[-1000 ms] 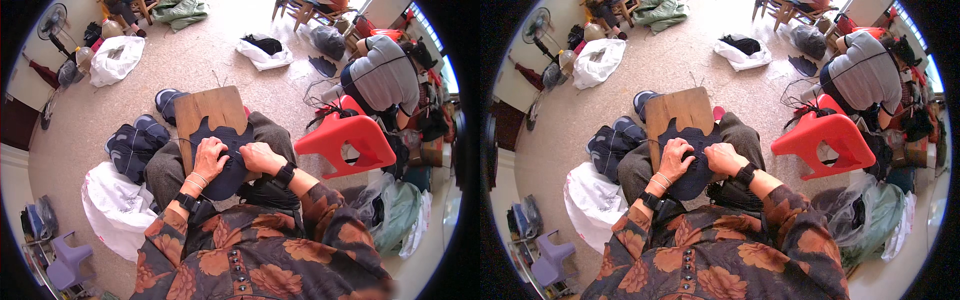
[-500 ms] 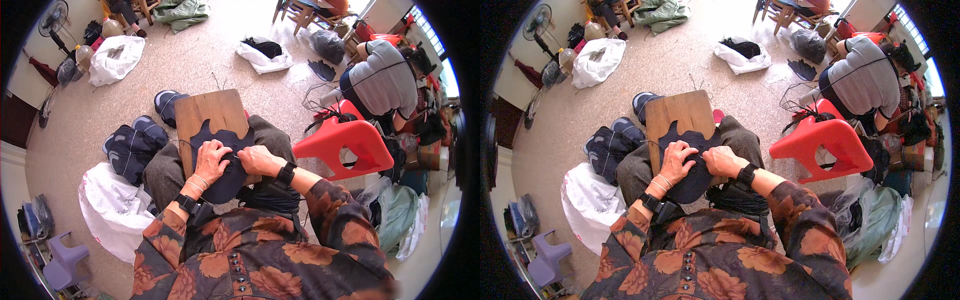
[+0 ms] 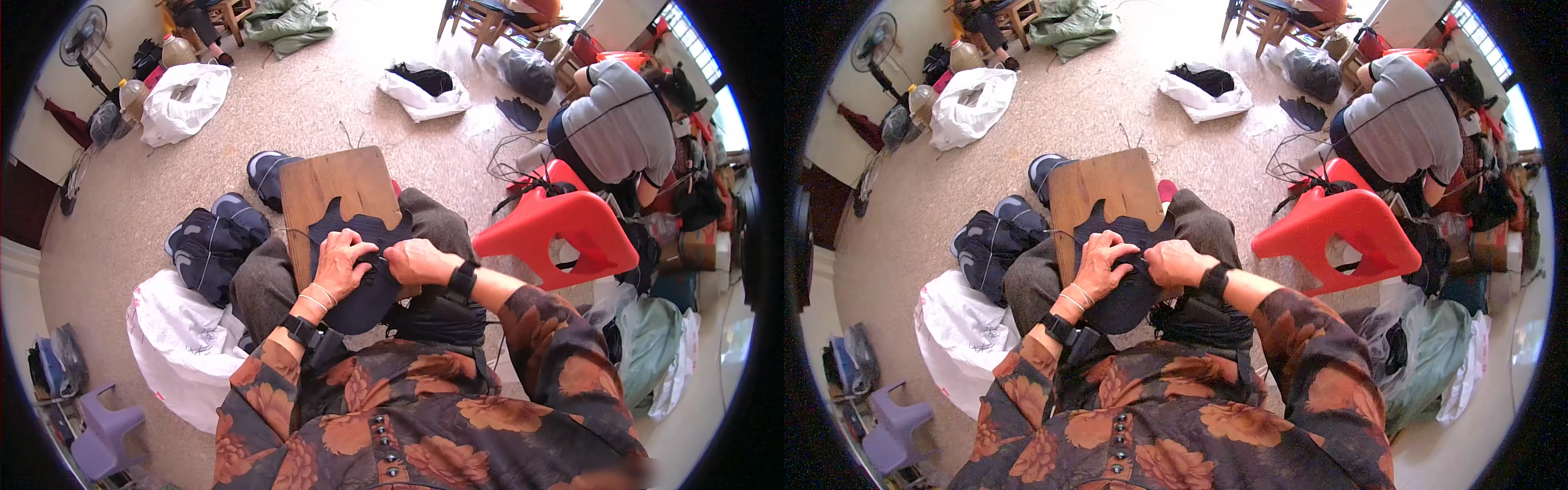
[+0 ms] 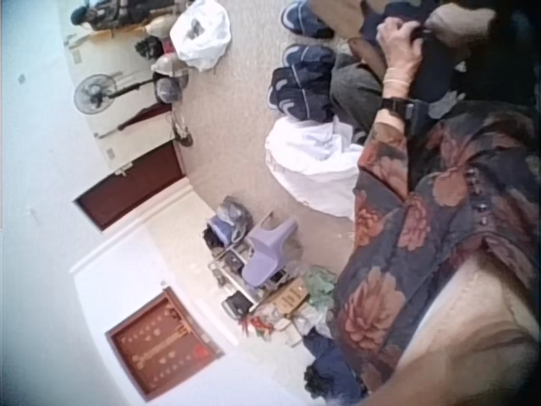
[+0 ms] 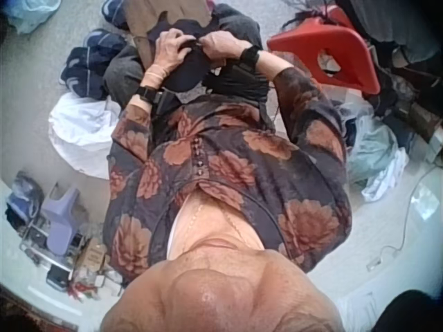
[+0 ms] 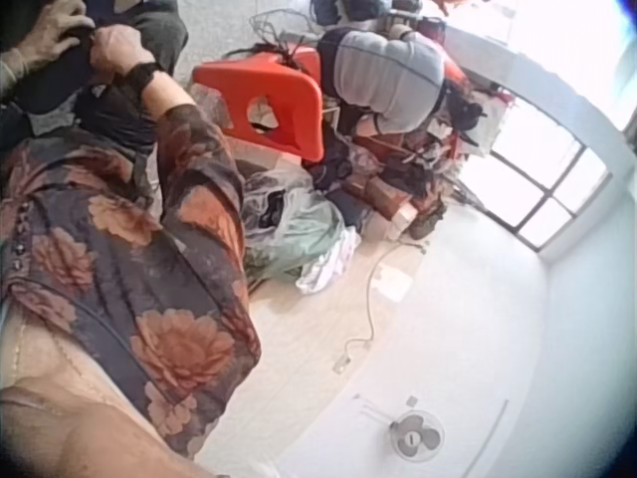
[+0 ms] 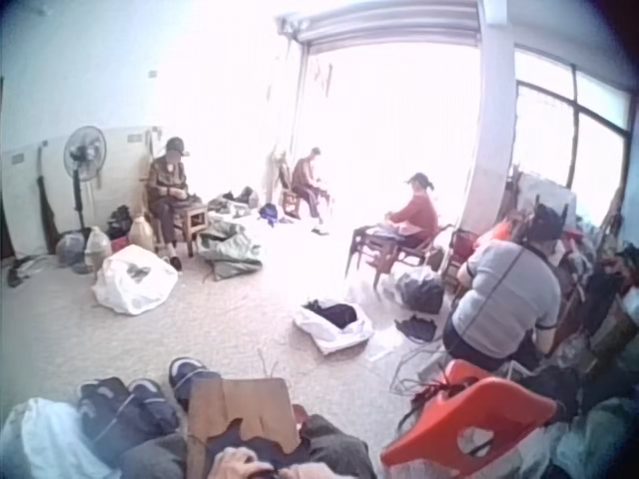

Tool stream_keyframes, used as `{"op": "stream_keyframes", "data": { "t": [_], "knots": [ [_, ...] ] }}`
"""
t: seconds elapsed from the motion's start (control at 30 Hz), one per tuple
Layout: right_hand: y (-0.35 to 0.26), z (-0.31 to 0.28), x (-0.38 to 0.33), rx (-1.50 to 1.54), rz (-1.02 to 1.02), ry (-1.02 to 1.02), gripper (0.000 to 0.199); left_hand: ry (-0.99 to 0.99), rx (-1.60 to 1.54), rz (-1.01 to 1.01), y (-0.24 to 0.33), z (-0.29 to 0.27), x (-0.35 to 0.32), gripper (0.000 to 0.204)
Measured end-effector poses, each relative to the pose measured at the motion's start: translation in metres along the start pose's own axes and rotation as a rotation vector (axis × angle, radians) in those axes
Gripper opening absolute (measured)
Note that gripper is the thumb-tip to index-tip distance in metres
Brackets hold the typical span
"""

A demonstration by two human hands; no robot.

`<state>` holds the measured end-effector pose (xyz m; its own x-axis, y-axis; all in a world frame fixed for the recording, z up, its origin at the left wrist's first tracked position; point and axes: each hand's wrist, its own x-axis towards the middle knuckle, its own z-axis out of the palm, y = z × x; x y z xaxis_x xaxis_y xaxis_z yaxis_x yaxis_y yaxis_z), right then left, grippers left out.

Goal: Manually sewing or stitching components of a shoe upper using a needle and thread.

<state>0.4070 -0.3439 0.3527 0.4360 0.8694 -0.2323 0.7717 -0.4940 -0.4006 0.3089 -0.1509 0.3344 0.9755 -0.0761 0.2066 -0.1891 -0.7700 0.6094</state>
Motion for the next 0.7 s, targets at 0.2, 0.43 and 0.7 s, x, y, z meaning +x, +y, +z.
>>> {"op": "stream_keyframes", "data": {
  "t": [0.2,0.43,0.7],
  "knots": [
    [0.017,-0.010,0.027,-0.020,-0.017,-0.292,0.025,0.006,0.010,0.001,0.004,0.004,0.001,0.037],
    [-0.010,-0.003,0.012,-0.037,0.062,-0.108,0.019,0.039,-0.015,0.021,-0.003,0.006,-0.003,0.038],
    [0.002,0.003,-0.001,0.101,0.091,0.063,0.023,0.023,-0.038,-0.008,-0.005,0.005,0.005,0.024]
  ]
}}
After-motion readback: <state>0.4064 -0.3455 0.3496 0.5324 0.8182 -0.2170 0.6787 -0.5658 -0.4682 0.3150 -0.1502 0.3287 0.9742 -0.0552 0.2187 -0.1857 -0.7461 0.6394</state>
